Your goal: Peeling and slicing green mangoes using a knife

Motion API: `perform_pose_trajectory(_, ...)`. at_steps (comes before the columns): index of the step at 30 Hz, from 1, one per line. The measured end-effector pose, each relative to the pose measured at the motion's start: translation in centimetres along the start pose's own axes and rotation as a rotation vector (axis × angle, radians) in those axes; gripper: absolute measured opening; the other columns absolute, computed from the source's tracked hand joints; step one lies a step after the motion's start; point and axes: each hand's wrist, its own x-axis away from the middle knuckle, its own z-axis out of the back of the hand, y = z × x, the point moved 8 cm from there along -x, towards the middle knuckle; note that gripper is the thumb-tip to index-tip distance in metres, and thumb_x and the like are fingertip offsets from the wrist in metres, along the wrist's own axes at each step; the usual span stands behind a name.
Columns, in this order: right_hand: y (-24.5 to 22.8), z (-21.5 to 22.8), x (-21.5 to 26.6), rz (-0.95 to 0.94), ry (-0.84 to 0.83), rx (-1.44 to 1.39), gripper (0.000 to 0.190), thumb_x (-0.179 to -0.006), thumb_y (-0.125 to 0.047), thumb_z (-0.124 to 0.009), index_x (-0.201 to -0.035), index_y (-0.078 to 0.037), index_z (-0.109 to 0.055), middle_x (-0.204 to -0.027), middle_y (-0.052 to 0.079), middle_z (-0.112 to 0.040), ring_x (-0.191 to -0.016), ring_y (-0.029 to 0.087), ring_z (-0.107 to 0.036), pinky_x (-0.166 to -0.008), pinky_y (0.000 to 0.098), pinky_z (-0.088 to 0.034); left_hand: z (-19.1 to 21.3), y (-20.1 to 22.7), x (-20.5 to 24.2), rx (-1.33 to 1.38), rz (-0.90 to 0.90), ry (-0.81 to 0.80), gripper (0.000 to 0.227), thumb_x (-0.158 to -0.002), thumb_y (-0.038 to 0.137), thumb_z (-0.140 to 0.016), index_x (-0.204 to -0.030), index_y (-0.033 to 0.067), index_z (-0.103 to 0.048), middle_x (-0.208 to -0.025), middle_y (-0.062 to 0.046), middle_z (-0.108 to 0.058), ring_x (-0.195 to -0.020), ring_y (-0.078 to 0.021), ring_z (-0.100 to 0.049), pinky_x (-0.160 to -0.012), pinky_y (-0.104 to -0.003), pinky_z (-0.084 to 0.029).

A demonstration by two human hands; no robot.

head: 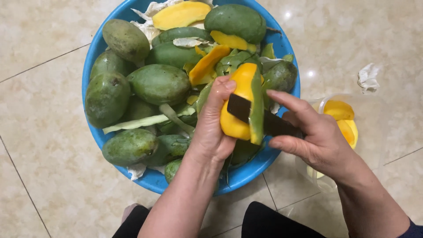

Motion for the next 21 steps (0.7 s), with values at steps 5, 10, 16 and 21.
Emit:
perform_pose_trajectory(5, -1.0, 0.2, -1.0, 0.009, -0.019, -0.085, 0.079, -0.085, -0.022, -0.075, -0.156, -0.009, -0.043, -0.063, -0.002, -0.050, -0.054, 0.009, -0.041, -0.050, 0.0231, -0.033, -0.5, -0.7, 0.2, -0.045, 0.025, -0.086, 0.033, -0.094, 0.022, -0.069, -0.120, 0.0060, -0.056, -0.110, -0.009, -0.061, -0.098, -0.0155, -0.057, -0.087, -0.030, -0.048)
perform_pose_trajectory(10, 0.6, 0.8, 0.1, 0.002, 0.008, -0.009, 0.084, -0.083, -0.022, -0.078, -0.158, -0.009, -0.043, -0.067, 0.000, -0.057, -0.057, 0.011, -0.044, -0.053, 0.0237, -0.037, -0.5, -0.3, 0.4, 0.011, 0.038, -0.055, 0.034, -0.089, 0.015, -0.068, -0.118, 0.0035, -0.055, -0.108, -0.011, -0.062, -0.096, -0.0169, -0.059, -0.087, -0.030, -0.049)
perform_pose_trajectory(16, -0.5, 1.1, -0.8, 0.004, 0.072, 0.020, 0.079, -0.083, -0.018, -0.077, -0.154, -0.007, -0.045, -0.130, 0.009, -0.071, -0.096, 0.015, -0.070, -0.081, 0.0277, -0.055, -1.7, -1.1, 1.1, -0.046, 0.070, -0.110, 0.049, -0.089, 0.018, -0.069, -0.133, 0.0025, -0.053, -0.117, -0.012, -0.064, -0.101, -0.0179, -0.063, -0.089, -0.030, -0.053)
perform_pose_trajectory(21, 1.4, 1.0, -0.7, -0.080, 0.076, -0.052, 0.076, -0.083, -0.011, -0.076, -0.154, -0.008, -0.049, -0.128, 0.006, -0.069, -0.089, 0.013, -0.064, -0.077, 0.0264, -0.052, -0.6, -0.3, 0.7, 0.045, 0.079, -0.054, 0.040, -0.091, 0.020, -0.067, -0.124, 0.0053, -0.050, -0.107, -0.017, -0.064, -0.080, -0.0250, -0.066, -0.061, -0.040, -0.061)
